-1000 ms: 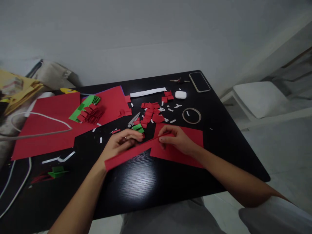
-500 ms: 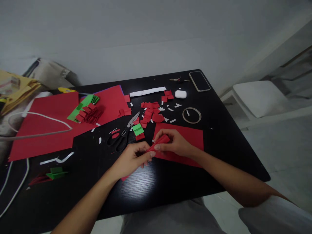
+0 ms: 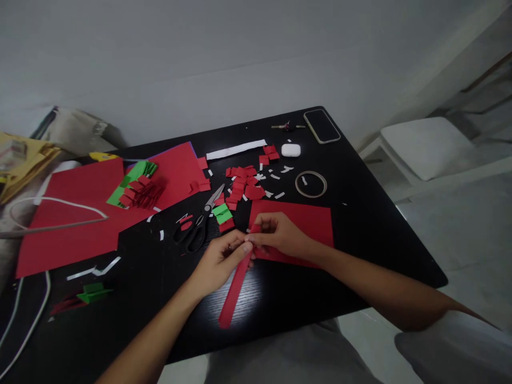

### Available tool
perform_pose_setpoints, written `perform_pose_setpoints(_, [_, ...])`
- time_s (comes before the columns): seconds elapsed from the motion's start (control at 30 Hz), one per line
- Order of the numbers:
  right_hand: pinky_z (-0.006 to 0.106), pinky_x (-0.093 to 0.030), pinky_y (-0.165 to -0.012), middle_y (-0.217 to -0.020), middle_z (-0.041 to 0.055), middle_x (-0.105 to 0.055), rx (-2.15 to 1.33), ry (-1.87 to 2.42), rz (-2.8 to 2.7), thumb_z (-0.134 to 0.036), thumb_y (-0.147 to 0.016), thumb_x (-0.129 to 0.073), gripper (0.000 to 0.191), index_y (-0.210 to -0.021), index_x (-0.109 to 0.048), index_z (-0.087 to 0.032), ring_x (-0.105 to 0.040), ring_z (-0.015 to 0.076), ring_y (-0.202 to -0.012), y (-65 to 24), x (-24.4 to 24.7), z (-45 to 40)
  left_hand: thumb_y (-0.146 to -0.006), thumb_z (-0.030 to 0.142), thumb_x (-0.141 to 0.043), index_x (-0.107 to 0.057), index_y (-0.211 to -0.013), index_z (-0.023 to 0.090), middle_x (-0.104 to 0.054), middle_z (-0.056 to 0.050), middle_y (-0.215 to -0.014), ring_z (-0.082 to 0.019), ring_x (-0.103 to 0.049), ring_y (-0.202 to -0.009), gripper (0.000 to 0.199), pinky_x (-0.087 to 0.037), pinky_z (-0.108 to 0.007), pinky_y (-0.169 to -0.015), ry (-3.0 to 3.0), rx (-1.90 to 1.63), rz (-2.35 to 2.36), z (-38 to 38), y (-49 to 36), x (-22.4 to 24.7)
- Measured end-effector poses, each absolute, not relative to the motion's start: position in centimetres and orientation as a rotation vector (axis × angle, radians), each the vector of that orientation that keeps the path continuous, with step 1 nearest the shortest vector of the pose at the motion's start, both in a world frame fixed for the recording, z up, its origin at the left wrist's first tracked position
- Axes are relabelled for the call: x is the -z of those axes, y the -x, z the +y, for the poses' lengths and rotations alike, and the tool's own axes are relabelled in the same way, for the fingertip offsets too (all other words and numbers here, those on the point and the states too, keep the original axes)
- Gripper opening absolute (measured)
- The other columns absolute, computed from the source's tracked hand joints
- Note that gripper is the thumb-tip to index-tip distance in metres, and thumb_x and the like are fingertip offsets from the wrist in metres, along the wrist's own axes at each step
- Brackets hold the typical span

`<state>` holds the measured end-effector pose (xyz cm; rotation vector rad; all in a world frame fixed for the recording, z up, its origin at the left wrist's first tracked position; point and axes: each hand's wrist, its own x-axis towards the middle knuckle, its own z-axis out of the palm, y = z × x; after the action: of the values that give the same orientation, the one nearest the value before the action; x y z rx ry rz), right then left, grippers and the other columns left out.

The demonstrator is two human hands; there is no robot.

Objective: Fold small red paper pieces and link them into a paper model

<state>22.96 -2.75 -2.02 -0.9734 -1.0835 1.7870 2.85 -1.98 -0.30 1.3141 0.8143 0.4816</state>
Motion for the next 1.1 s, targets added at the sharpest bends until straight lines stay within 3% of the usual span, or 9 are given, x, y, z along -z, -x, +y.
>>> perform_pose_setpoints(0.3, [0.024, -0.056, -0.057, -0.066, -0.0006, -0.072, -1.74, 0.933, -0.919, -0.037, -0.079, -0.084, 0.029, -0.081, -0.066, -0.015, -0.067, 0.0118, -0.056, -22.7, 1.6, -2.9, -0.091, 0.041, -0.072, -0.067, -0.089, 0.016, -0.07, -0.001, -0.072, -0.013, -0.066, -0.057, 0.026, -0.057, -0.025, -0.058, -1.171, -0.513, 0.917, -2.0, -2.6, 0.4])
perform_pose_setpoints(0.57, [0.024, -0.057, -0.057, -0.066, -0.0004, -0.072, -1.793, 0.871, -0.932, -0.035, -0.08, -0.085, 0.027, -0.08, -0.068, -0.014, -0.067, 0.0115, -0.056, -22.4, 1.6, -3.4, -0.101, 0.037, -0.059, -0.068, -0.092, 0.018, -0.073, -0.001, -0.081, -0.013, -0.068, -0.071, 0.023, -0.054, -0.024, -0.068, -1.422, -0.614, 0.91, -1.9, -2.3, 0.4])
perform_pose_setpoints(0.87, [0.024, -0.058, -0.059, -0.068, 0.0005, -0.073, -1.8, 0.889, -0.93, -0.034, -0.081, -0.084, 0.025, -0.082, -0.069, -0.015, -0.068, 0.0115, -0.058, -22.2, 1.5, -3.8, -0.099, 0.031, -0.062, -0.065, -0.084, 0.018, -0.069, 0.002, -0.063, -0.011, -0.063, -0.052, 0.02, -0.051, -0.022, -0.054, -1.379, -0.685, 0.918, -2.2, -2.5, -0.2])
perform_pose_setpoints(1.1, [0.026, -0.06, -0.062, -0.069, 0.0017, -0.075, -1.828, 0.866, -0.902, -0.035, -0.082, -0.083, 0.025, -0.082, -0.069, -0.014, -0.072, 0.0134, -0.062, -22.2, 1.5, -3.9, -0.094, 0.038, -0.069, -0.065, -0.084, 0.017, -0.071, -0.001, -0.07, -0.014, -0.068, -0.055, 0.024, -0.06, -0.026, -0.053, -1.211, -0.666, 0.912, -2.2, -2.8, -0.3])
